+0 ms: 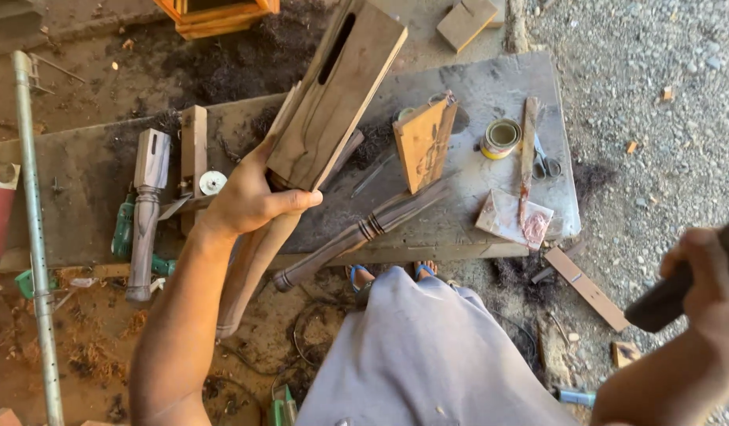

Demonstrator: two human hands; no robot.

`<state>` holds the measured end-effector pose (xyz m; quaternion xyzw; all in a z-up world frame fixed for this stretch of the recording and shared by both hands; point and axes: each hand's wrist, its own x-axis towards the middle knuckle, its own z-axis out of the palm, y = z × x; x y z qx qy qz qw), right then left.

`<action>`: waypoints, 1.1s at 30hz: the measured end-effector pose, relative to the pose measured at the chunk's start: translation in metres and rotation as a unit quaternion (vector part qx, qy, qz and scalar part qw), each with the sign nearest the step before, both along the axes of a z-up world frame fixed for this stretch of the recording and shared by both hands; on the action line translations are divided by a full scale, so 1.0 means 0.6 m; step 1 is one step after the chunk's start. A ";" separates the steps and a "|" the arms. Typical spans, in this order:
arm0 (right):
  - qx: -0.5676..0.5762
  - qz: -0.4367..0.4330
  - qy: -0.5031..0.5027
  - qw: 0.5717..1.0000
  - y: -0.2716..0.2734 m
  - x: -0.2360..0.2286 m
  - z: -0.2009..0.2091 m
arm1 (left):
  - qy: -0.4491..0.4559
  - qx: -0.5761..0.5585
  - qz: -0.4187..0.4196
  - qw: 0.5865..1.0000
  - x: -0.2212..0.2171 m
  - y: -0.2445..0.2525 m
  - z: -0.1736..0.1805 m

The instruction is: The recorder is refurbishing wooden furniture components by cleaning, sanding, and marking them.

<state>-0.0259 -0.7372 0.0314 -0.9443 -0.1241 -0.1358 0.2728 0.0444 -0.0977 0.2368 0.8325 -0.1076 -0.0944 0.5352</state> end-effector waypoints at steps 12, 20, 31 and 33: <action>0.283 -0.060 0.112 0.951 0.121 0.024 0.117 | 0.089 0.083 -0.001 0.993 0.033 -0.027 0.064; 0.413 0.007 0.075 0.907 0.182 0.030 0.182 | 0.074 0.142 -0.016 0.987 0.035 -0.026 0.044; 0.370 0.018 0.084 0.925 0.246 0.028 0.193 | 0.076 0.171 -0.004 0.982 0.018 -0.056 0.061; 0.403 0.056 0.135 0.903 0.271 0.026 0.173 | 0.047 0.179 -0.013 0.983 0.017 -0.052 0.058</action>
